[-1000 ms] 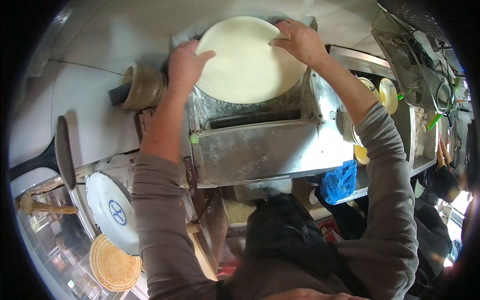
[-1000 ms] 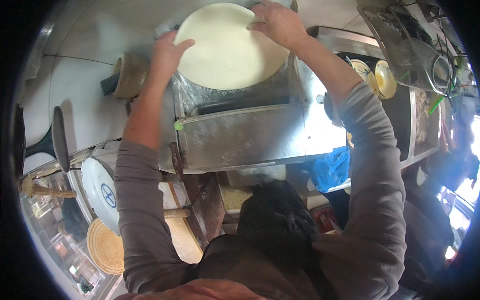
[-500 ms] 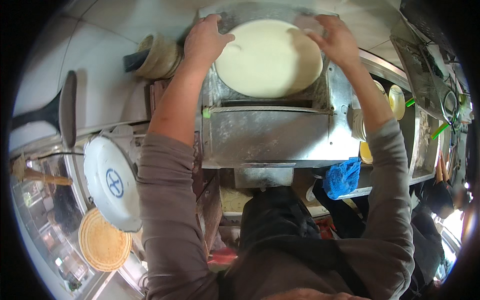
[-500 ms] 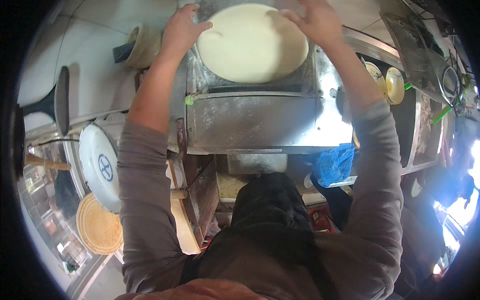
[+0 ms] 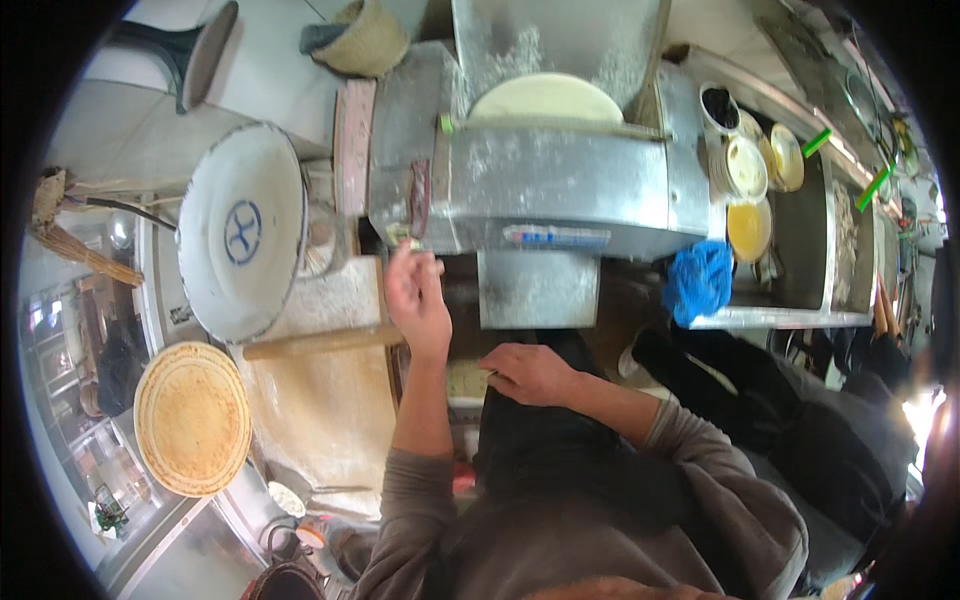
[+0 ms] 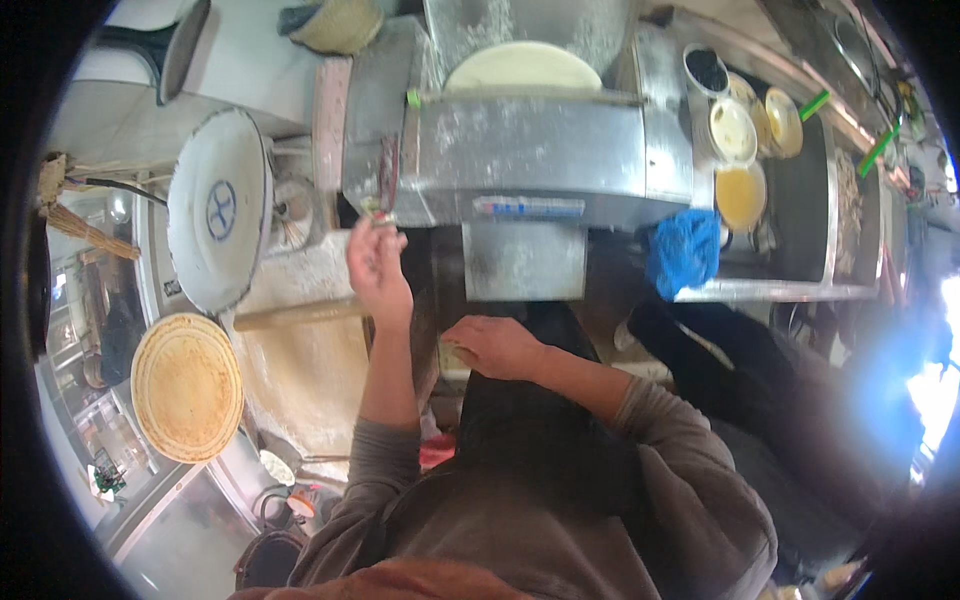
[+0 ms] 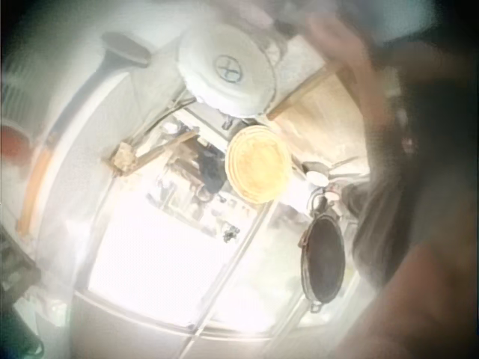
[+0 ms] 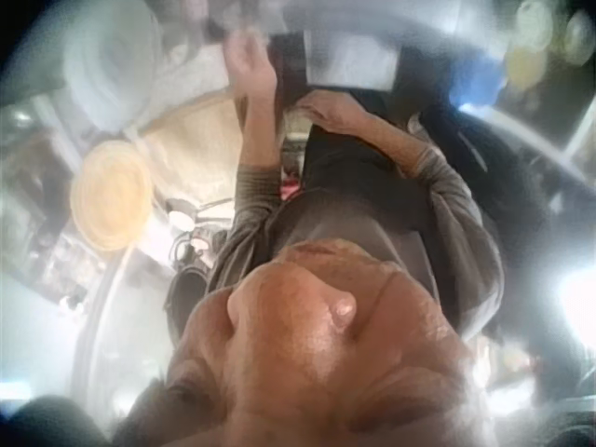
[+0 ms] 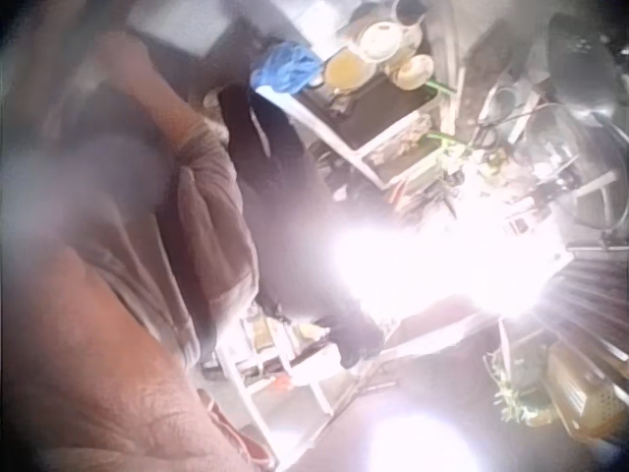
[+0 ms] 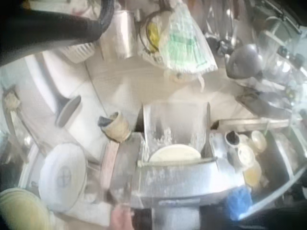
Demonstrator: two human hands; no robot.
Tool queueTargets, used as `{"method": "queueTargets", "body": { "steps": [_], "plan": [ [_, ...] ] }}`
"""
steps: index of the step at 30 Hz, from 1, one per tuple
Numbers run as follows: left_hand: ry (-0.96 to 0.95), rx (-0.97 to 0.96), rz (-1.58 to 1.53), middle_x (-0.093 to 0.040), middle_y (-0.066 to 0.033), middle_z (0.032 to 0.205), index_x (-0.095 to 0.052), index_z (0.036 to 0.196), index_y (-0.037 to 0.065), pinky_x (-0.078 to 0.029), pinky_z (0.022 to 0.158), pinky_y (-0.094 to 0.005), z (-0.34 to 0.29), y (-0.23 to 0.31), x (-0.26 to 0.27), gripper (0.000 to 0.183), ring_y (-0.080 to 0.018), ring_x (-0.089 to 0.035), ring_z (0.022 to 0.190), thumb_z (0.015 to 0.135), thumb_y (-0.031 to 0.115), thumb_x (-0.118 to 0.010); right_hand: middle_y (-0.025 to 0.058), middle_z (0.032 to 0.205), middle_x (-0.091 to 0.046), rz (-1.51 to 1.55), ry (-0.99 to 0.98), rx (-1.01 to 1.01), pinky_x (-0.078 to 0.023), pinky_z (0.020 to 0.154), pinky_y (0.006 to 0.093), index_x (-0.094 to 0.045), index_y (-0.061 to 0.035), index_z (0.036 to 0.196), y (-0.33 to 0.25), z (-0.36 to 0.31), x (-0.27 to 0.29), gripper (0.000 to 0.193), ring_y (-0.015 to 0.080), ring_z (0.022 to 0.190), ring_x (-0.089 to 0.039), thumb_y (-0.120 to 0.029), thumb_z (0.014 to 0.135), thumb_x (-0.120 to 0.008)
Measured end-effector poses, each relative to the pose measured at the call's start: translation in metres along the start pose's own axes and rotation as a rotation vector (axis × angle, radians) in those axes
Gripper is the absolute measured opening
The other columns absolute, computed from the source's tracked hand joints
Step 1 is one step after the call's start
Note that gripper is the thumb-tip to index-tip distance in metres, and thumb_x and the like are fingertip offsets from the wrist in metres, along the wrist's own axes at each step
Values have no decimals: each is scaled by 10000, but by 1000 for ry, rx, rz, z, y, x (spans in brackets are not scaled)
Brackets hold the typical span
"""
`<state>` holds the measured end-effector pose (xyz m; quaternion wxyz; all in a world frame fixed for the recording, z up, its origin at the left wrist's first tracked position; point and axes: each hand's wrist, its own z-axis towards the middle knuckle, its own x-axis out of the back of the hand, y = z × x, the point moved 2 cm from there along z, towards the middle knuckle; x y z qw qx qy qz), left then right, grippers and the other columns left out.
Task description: The person rolls a ball of dough into a large thin circle using a rolling pin on a floured wooden board. They then place the flattened dough onto a hot griddle to cook. The person also wipes the griddle surface with a cloth.
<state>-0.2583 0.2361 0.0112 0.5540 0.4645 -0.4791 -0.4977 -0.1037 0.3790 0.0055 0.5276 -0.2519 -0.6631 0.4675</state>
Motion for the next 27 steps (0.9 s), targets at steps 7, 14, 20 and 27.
{"method": "queueTargets", "body": {
  "steps": [7,14,20,27],
  "plan": [
    [-165,587,232,-690,-79,1018,-599,1353,-3,-548,836,-313,-231,-59,134,352,-148,-666,923,1018,90,-655,123,1059,-685,-16,-513,-10,-573,798,488,-631,-109,1229,-14,-43,-75,312,367,959,-703,-283,971,-648],
    [-377,784,330,-732,-162,1179,-634,1289,-26,-535,944,-366,-267,-154,132,355,-226,-690,1081,1012,194,-661,142,1100,-700,-180,-513,-253,-585,819,478,-626,-122,1232,71,-32,-93,329,353,1024,-709,-277,941,-642],
    [-334,843,118,-640,-103,1366,-544,1410,5,-474,1047,-357,-189,-277,24,465,-216,-608,1237,1002,178,-687,181,1017,-687,32,-359,-375,-556,790,532,-632,-71,1135,156,-80,-136,278,402,955,-703,-262,934,-653],
    [141,972,-173,-640,-142,1342,-558,1367,-20,-480,979,-411,-99,-385,-97,548,-242,-606,1195,931,223,-784,152,1082,-735,310,-322,-885,-555,893,443,-643,-64,1257,265,-170,-171,375,344,1020,-713,-306,972,-679]
  ]
}}
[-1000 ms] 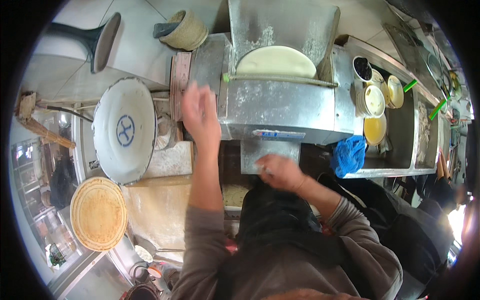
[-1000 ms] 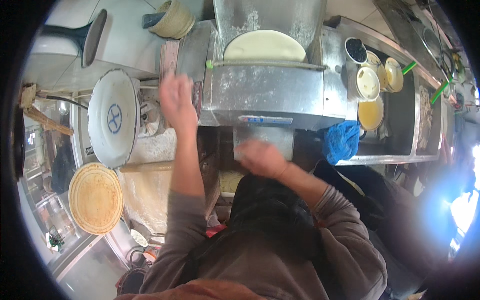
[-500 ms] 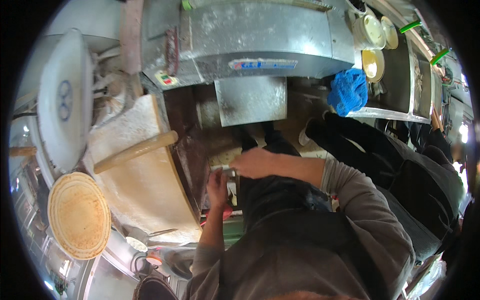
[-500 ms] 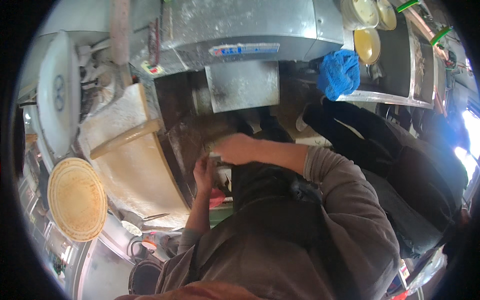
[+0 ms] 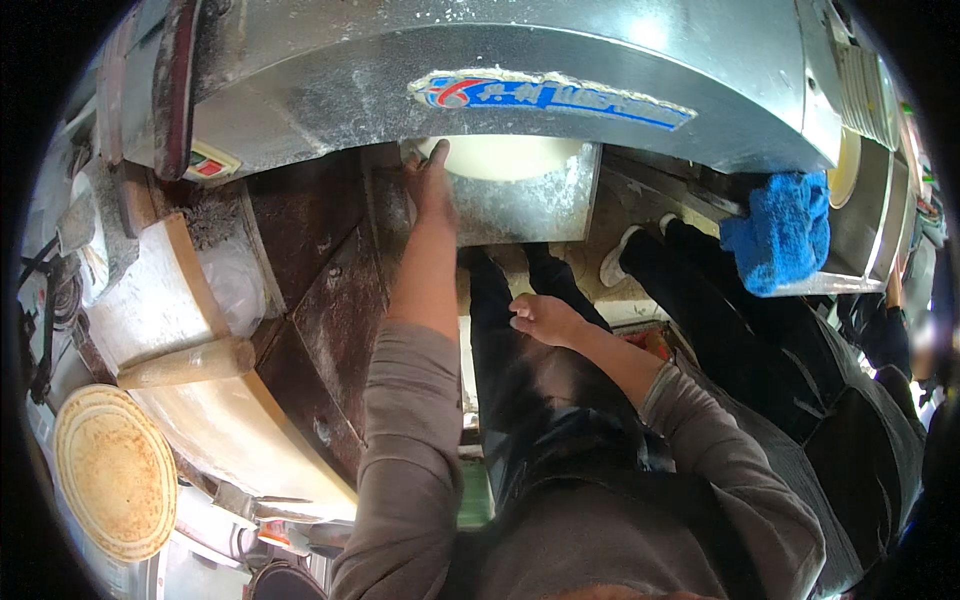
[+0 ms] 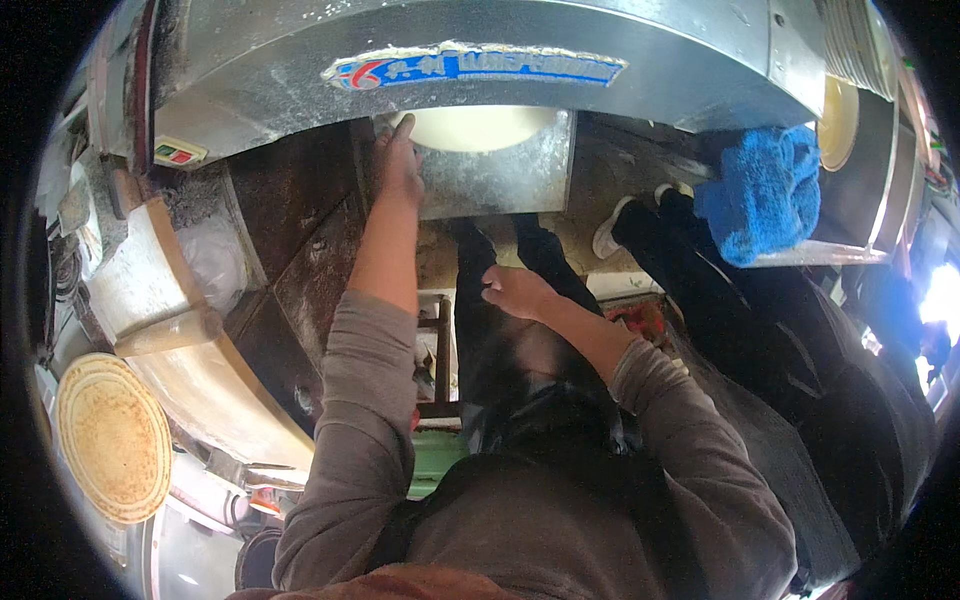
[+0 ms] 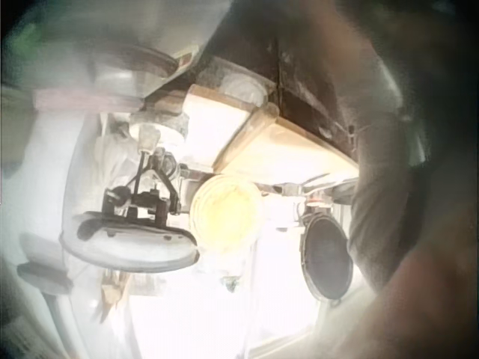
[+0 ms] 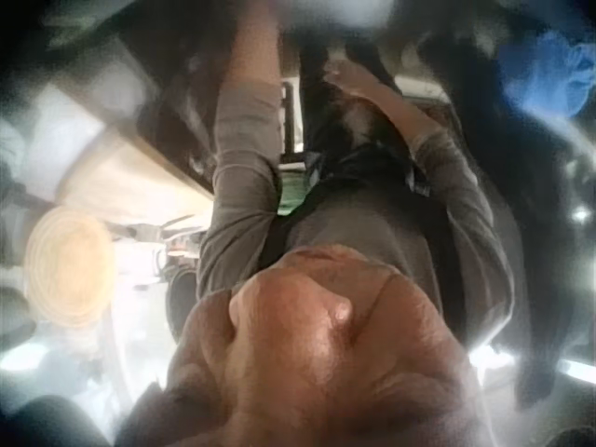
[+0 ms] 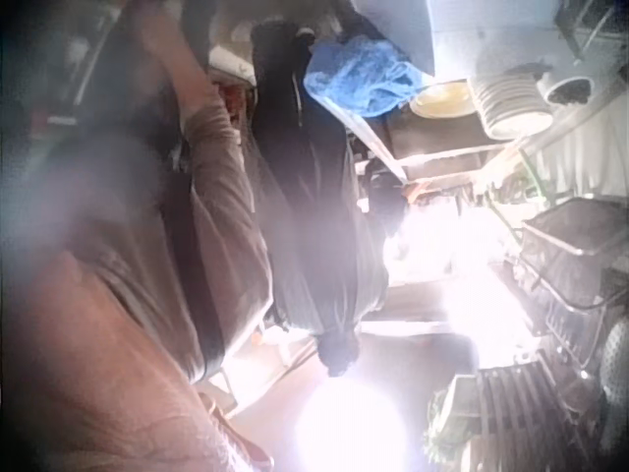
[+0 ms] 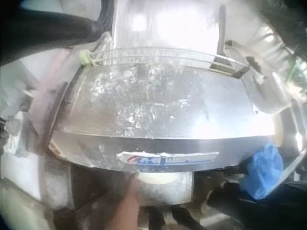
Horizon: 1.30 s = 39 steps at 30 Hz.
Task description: The person rolls a ball of dough into a large thin circle using a rolling pin on a floured wooden board. They then place the flattened dough onto a hot griddle to cook. The person also wipes the griddle surface with a cloth.
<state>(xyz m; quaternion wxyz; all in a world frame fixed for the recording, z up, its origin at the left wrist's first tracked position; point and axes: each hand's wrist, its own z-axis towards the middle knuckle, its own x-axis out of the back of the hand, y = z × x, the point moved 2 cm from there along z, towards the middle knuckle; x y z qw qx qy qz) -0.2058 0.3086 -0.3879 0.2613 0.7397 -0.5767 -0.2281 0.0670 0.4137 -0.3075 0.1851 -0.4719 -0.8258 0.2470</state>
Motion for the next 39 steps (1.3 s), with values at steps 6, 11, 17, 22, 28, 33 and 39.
{"method": "queueTargets", "body": {
  "steps": [6,11,17,22,28,33,39],
  "plan": [
    [144,-61,196,-665,-138,1277,-584,1333,0,-521,896,-440,-13,-48,6,485,-255,-658,1075,999,326,-715,56,1309,-660,1042,116,-225,-464,1085,438,-560,-167,1420,65,59,36,472,273,1227,-630,-415,1027,-645],
    [-183,376,-477,-687,-80,1200,-591,1355,37,-553,894,-496,-76,-89,44,477,-244,-658,1139,1026,373,-671,20,1489,-565,1830,211,142,-283,1234,427,-530,-127,1472,38,97,59,615,232,1458,-432,-506,1003,-656],
    [-173,252,-330,-682,-104,1268,-600,1360,17,-542,934,-415,-11,-42,41,476,-270,-665,1108,1001,310,-710,47,1392,-636,1732,427,89,-482,1083,397,-575,-102,1408,-1,107,70,455,222,1273,-598,-255,1004,-717],
    [73,59,-74,-703,-130,1205,-637,1285,-41,-537,890,-384,-82,-3,41,462,-228,-674,1026,955,255,-768,62,1379,-647,1412,476,38,-500,1059,431,-592,-98,1414,-44,10,111,490,231,1246,-626,-160,960,-767],
    [111,-211,-251,-736,-43,925,-733,1009,-15,-526,765,-284,-302,137,108,245,-98,-667,825,941,212,-796,134,1330,-661,1005,242,161,-527,1056,437,-590,-13,1373,-187,-142,148,412,269,1227,-648,-174,1004,-673],
    [628,-375,-174,-755,-29,879,-765,999,16,-533,688,-283,-466,261,222,223,-104,-665,747,938,229,-795,119,1309,-667,887,-159,389,-533,1048,425,-581,-14,1364,-360,-201,77,393,247,1217,-649,-174,1014,-662],
    [803,-986,-445,-748,-44,1000,-713,1078,14,-522,751,-255,-543,291,314,142,-95,-668,855,990,123,-738,92,1257,-698,763,-441,542,-562,999,382,-592,-15,1353,-503,-200,-41,404,212,1132,-696,-213,1014,-685]
  ]
}}
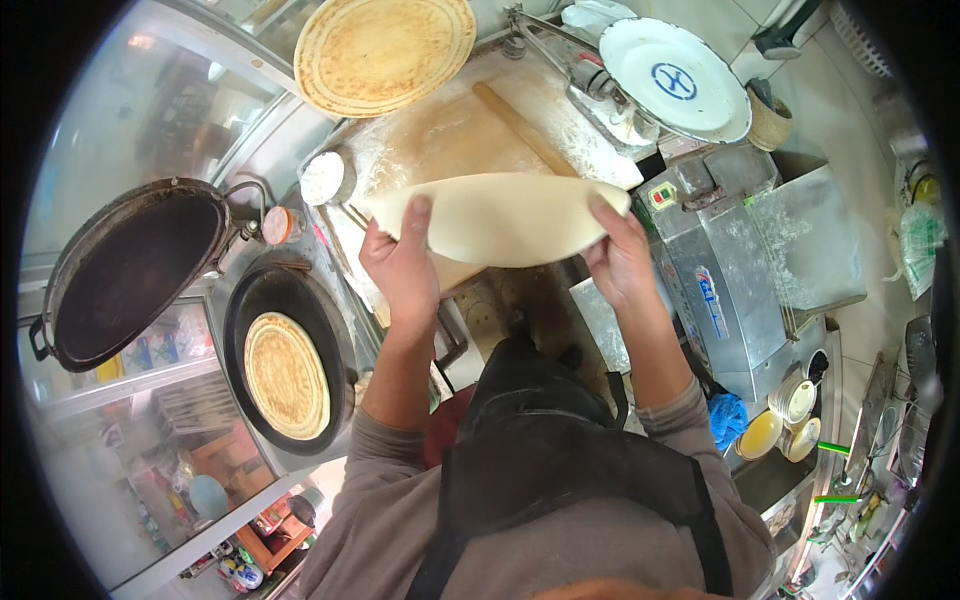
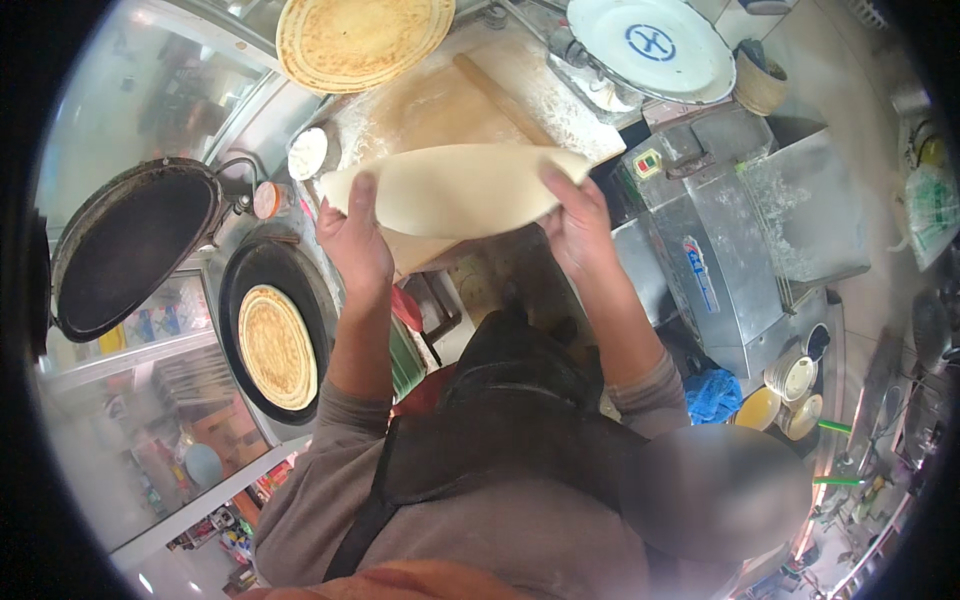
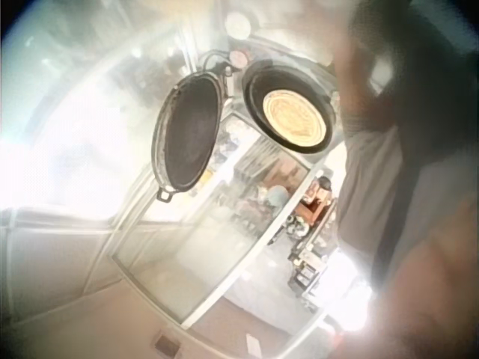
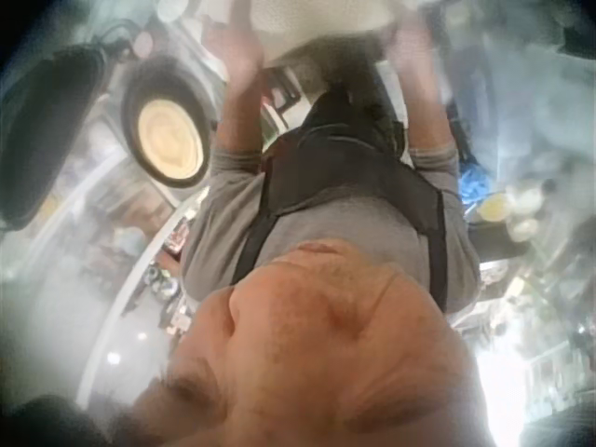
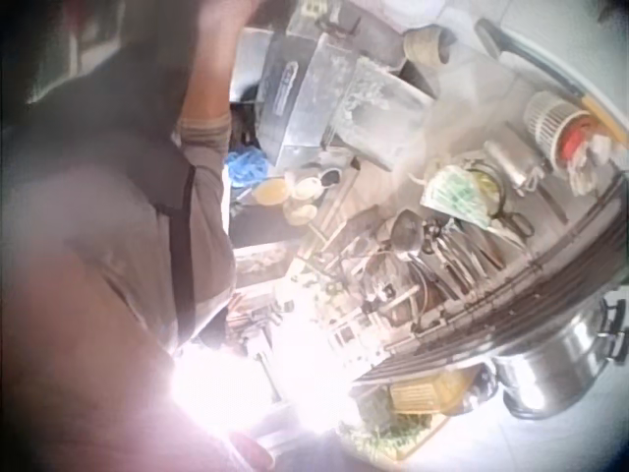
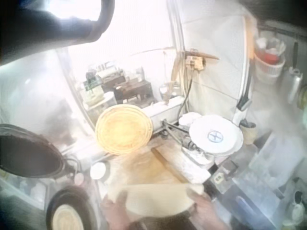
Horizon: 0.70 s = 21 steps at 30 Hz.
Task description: The person rolls a ball of dough into a large thin circle using a rolling pin on a floured wooden board. They then place the flattened dough onto a hot griddle to cook. The person also wipes the griddle surface with a cloth.
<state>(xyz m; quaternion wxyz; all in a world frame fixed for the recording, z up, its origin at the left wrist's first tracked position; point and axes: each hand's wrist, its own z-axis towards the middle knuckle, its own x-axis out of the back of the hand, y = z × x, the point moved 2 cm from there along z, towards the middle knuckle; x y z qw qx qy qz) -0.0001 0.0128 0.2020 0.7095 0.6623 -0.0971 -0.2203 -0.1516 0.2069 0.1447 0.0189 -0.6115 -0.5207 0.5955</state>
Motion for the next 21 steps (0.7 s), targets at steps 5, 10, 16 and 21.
{"method": "queueTargets", "body": {
  "steps": [5,10,16,21],
  "plan": [
    [240,443,-275,-683,-84,1188,-616,1285,60,-540,815,-312,11,-132,79,325,-177,-659,996,1019,229,-695,69,1090,-744,-512,75,-287,-568,805,312,-659,-30,1169,105,51,20,273,155,948,-714,-261,1024,-649],
    [218,987,-296,-648,-74,1251,-551,1386,110,-546,912,-391,20,-246,154,536,-260,-653,1073,1036,514,-587,118,991,-746,-890,20,-332,-573,774,306,-653,2,1049,124,39,106,210,173,807,-723,-177,958,-711],
    [156,1101,-225,-663,-57,1212,-556,1359,154,-544,863,-411,32,-259,168,635,-261,-662,1056,975,660,-563,179,994,-748,-2010,447,290,-567,847,406,-669,-63,1186,-29,88,162,365,340,988,-731,-321,936,-734],
    [173,1103,-161,-680,-50,1150,-567,1343,156,-547,853,-401,35,-251,158,649,-247,-667,1023,966,684,-541,189,1487,-546,-2600,449,192,-486,1067,478,-430,-122,1542,-62,172,205,755,352,1321,-575,-298,889,-767]
  ]
}}
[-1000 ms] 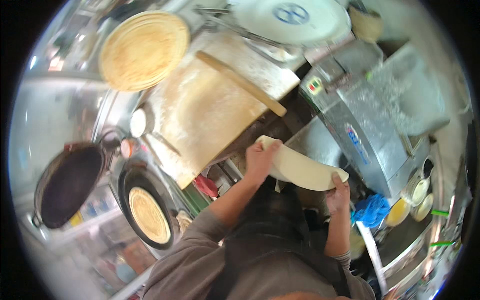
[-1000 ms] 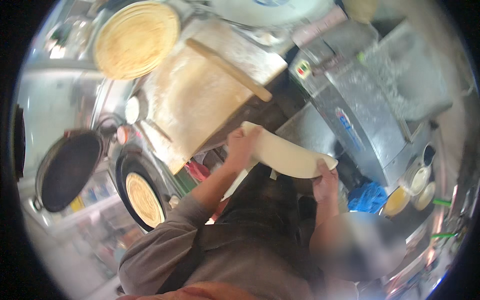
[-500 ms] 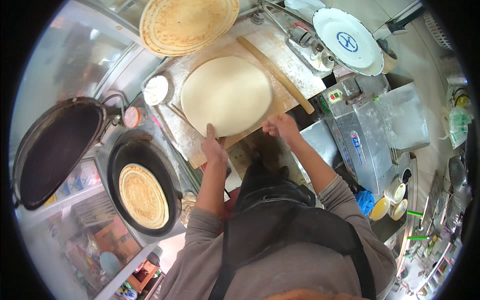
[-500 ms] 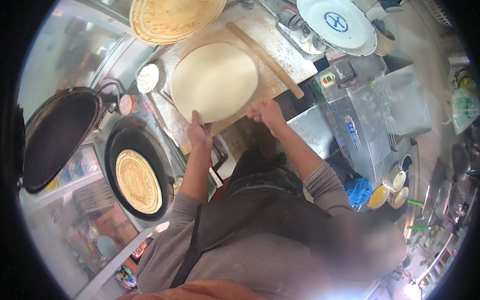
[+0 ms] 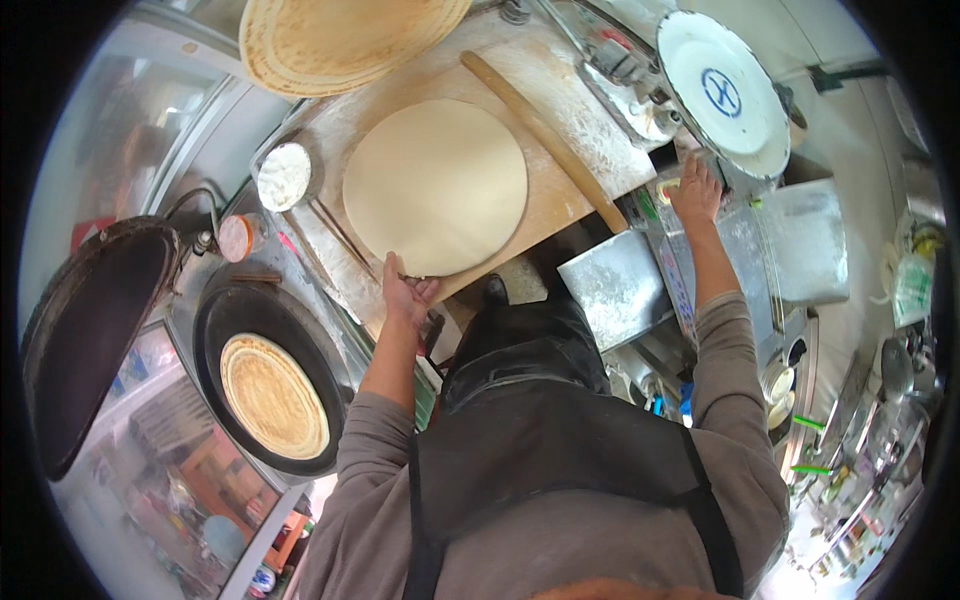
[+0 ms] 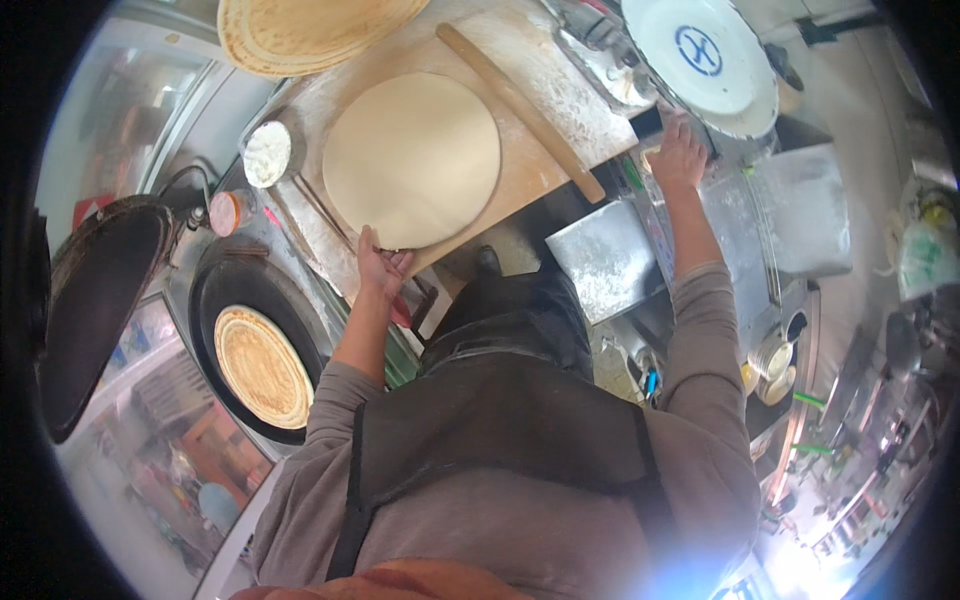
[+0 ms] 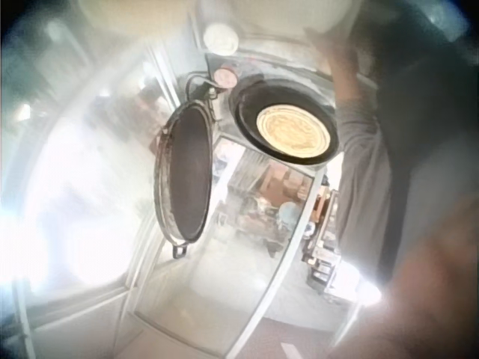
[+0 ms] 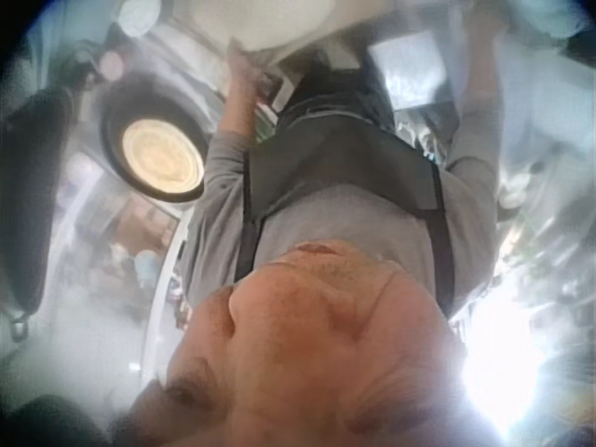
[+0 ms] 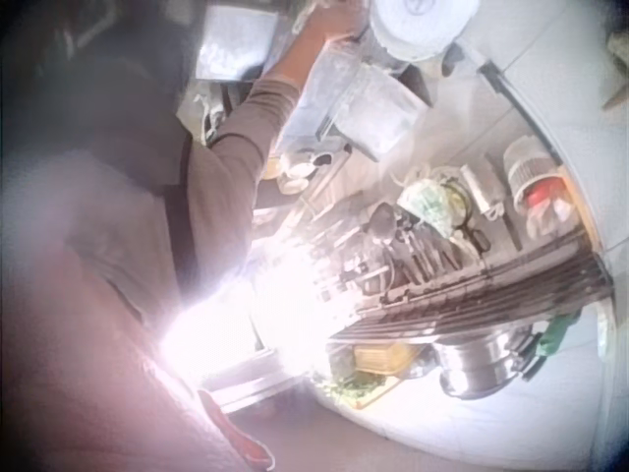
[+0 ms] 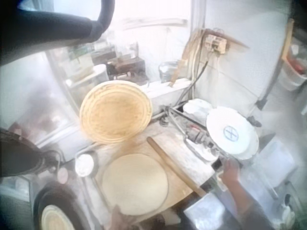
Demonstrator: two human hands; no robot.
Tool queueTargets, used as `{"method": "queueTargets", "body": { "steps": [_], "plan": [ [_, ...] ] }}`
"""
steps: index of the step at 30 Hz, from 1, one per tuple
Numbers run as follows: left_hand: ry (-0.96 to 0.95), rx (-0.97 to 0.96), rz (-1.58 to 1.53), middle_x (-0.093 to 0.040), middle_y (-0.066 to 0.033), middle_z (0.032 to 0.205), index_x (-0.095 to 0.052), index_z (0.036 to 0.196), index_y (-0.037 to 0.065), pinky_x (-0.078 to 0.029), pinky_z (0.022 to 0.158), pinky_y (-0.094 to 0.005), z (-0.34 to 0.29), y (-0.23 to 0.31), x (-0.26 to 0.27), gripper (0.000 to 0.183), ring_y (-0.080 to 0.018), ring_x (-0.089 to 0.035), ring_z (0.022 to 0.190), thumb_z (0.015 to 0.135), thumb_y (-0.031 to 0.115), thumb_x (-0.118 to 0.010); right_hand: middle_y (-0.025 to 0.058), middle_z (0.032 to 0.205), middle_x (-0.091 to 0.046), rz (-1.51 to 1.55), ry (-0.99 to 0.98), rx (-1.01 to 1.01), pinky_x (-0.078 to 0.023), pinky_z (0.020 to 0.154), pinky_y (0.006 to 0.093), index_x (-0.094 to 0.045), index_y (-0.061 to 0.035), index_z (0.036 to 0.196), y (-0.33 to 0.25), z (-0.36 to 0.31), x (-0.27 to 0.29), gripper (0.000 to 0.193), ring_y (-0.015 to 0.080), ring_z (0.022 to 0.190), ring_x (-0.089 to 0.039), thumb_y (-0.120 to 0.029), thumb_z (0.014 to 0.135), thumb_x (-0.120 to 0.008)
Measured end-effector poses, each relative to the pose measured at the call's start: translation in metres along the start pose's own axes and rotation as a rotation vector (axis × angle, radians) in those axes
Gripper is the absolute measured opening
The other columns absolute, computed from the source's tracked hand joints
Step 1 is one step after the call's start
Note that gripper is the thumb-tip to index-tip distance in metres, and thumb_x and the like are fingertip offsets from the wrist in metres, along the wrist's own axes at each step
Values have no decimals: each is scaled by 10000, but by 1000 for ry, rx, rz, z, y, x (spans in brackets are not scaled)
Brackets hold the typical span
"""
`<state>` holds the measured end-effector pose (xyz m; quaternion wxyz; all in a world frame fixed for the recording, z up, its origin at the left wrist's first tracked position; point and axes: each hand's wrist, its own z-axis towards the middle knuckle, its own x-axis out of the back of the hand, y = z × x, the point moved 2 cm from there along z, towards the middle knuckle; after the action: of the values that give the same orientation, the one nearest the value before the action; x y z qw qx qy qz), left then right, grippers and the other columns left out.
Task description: The person rolls a ball of dough into a large thin circle using a rolling pin on a floured wooden board. They then place the flattened dough onto a hot griddle to cook. The person also wipes the griddle surface with a cloth.
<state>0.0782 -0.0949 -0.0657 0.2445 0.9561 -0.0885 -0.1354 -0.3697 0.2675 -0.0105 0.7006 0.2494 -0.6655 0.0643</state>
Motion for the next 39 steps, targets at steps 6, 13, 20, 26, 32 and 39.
{"method": "queueTargets", "body": {
  "steps": [6,13,20,26,32,39],
  "plan": [
    [132,13,21,-682,-63,1125,-571,1344,152,-543,813,-392,2,-1,-2,678,-249,-665,961,948,701,-548,92,1490,-505,-109,59,10,-501,1039,461,-423,-122,1524,-6,10,-31,883,358,1250,-572,-325,770,-837],
    [229,7,31,-703,-71,1080,-595,1331,154,-529,801,-397,5,-3,-6,695,-249,-670,909,931,721,-551,110,1424,-540,-116,-172,138,-491,1039,502,-428,-123,1532,0,17,-11,846,401,1268,-553,-344,819,-826],
    [197,1,13,-717,-21,943,-673,1209,170,-545,739,-373,9,-4,2,640,-210,-673,809,922,731,-560,219,1466,-548,766,-22,298,-441,1118,481,-458,-25,1504,-49,-13,35,701,400,1357,-527,-284,912,-731],
    [263,-30,63,-716,-26,1004,-638,1293,150,-548,729,-337,3,-3,-3,612,-176,-679,845,935,646,-615,230,1500,-502,841,-19,621,-384,1174,499,-453,12,1500,-116,-24,29,642,409,1387,-479,-92,887,-612],
    [289,-64,87,-706,-112,1206,-539,1432,147,-539,864,-440,-2,-4,-11,672,-299,-689,961,940,594,-632,188,1349,-629,838,117,703,-473,1067,462,-609,-7,1319,-142,23,60,419,380,1286,-571,-66,905,-590],
    [159,-148,9,-726,-164,1166,-616,1318,-12,-613,820,-418,-8,-6,-18,524,-304,-734,982,977,379,-694,188,1120,-710,1054,-249,1232,-533,885,466,-688,-47,1195,-401,11,176,265,378,1036,-672,-167,962,-648]
  ]
}}
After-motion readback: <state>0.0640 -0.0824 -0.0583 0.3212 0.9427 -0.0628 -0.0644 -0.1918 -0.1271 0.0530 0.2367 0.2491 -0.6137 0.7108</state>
